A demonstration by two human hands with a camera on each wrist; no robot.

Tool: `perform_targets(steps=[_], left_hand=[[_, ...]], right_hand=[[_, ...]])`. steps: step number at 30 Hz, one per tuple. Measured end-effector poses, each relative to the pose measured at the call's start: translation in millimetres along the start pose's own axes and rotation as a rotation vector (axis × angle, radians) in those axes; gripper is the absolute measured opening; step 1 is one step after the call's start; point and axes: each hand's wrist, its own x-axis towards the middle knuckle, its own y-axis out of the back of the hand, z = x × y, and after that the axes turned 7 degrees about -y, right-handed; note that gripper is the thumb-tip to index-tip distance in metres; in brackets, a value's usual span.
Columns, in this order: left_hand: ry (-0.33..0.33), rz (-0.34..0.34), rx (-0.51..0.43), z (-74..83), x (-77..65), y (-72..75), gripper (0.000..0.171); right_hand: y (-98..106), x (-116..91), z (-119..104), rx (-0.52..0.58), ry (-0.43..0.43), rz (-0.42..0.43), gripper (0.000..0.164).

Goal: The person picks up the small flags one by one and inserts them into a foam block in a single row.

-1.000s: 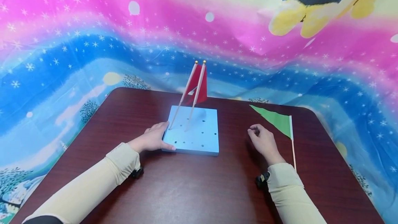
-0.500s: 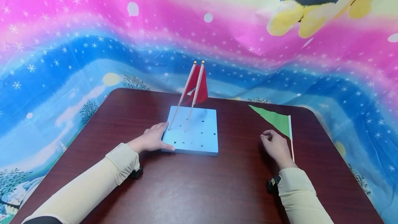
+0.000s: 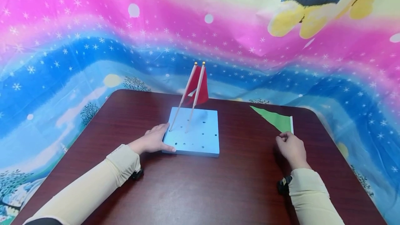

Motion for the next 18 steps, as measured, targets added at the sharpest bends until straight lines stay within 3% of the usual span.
perform_targets(steps=[8, 18], left_hand=[[-0.004, 0.000, -0.002, 0.6, -0.3, 0.8, 0.120], [-0.002, -0.001, -0.007, -1.4, 0.7, -0.6, 0.120]], right_hand=[[7, 0, 21, -0.052, -0.169, -0.020, 0.041], [17, 6, 31, -0.127, -0.199, -0.111, 0.051]])
